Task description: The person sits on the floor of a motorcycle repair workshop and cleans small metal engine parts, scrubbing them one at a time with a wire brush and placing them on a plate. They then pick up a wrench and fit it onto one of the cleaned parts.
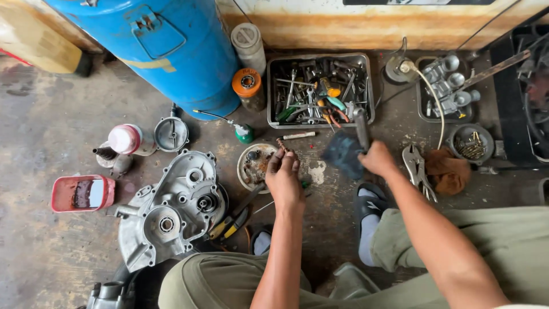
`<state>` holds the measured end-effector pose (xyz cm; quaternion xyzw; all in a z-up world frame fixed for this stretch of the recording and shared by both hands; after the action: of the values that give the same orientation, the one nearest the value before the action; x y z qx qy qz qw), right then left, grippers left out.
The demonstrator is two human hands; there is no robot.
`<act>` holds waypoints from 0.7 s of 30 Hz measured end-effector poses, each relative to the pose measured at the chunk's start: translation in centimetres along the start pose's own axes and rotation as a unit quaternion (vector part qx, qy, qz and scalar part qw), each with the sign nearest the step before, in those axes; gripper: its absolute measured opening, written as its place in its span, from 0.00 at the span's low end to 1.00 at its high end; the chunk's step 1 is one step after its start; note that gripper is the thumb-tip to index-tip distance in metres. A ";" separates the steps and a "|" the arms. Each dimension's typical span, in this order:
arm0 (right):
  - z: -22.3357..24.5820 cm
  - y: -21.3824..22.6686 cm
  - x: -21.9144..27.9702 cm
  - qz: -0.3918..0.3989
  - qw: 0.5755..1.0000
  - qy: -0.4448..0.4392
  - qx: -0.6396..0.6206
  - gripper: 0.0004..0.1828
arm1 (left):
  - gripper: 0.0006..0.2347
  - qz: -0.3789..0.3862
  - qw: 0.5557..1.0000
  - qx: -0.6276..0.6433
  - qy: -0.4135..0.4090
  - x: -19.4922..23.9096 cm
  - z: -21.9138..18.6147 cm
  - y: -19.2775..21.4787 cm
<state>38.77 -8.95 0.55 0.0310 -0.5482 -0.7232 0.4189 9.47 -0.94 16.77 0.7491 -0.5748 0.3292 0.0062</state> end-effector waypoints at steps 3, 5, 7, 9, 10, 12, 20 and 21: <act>1.5 4.8 1.6 -0.048 0.995 -0.041 -0.079 0.26 | 0.19 0.008 1.000 0.008 0.013 0.8 0.4 -0.9; -0.9 7.4 -1.1 -0.101 0.992 -0.044 -0.060 0.25 | 0.19 0.017 1.000 0.011 0.016 0.6 1.4 -1.2; -0.6 9.7 -3.5 -0.145 0.988 -0.041 -0.039 0.24 | 0.20 0.016 1.000 0.014 0.016 0.7 1.7 -1.5; 1.1 12.0 -4.2 -0.225 0.973 0.015 -0.042 0.24 | 0.18 0.040 0.999 -0.002 0.027 1.6 2.0 -1.8; 2.6 12.0 -4.3 -0.229 0.972 0.012 -0.044 0.24 | 0.18 0.044 0.999 -0.004 0.027 1.9 2.5 -1.8; 7.1 12.5 -4.7 -0.260 0.960 0.097 -0.033 0.24 | 0.17 0.051 0.998 -0.005 0.027 2.1 3.2 -1.8; 8.9 14.4 -2.2 -0.116 0.977 0.093 -0.154 0.21 | 0.15 0.088 0.995 -0.006 0.043 3.3 3.0 -2.6; 7.9 15.1 -2.2 -0.118 0.975 0.100 -0.157 0.17 | 0.15 0.104 0.993 -0.008 0.050 3.4 3.1 -2.8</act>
<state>44.79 -2.24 15.13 0.1012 -0.3756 -0.8379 0.3829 13.84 -4.14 17.08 0.6679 -0.6509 0.3608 0.0065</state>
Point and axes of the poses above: each hand's wrist, its own x-axis away from the middle knuckle, its own y-axis out of the back of the hand, z = x × y, the point moved 4 cm from there along -x, towards the middle knuckle, and after that the axes turned 5 degrees about -y, right-handed, at the moved point
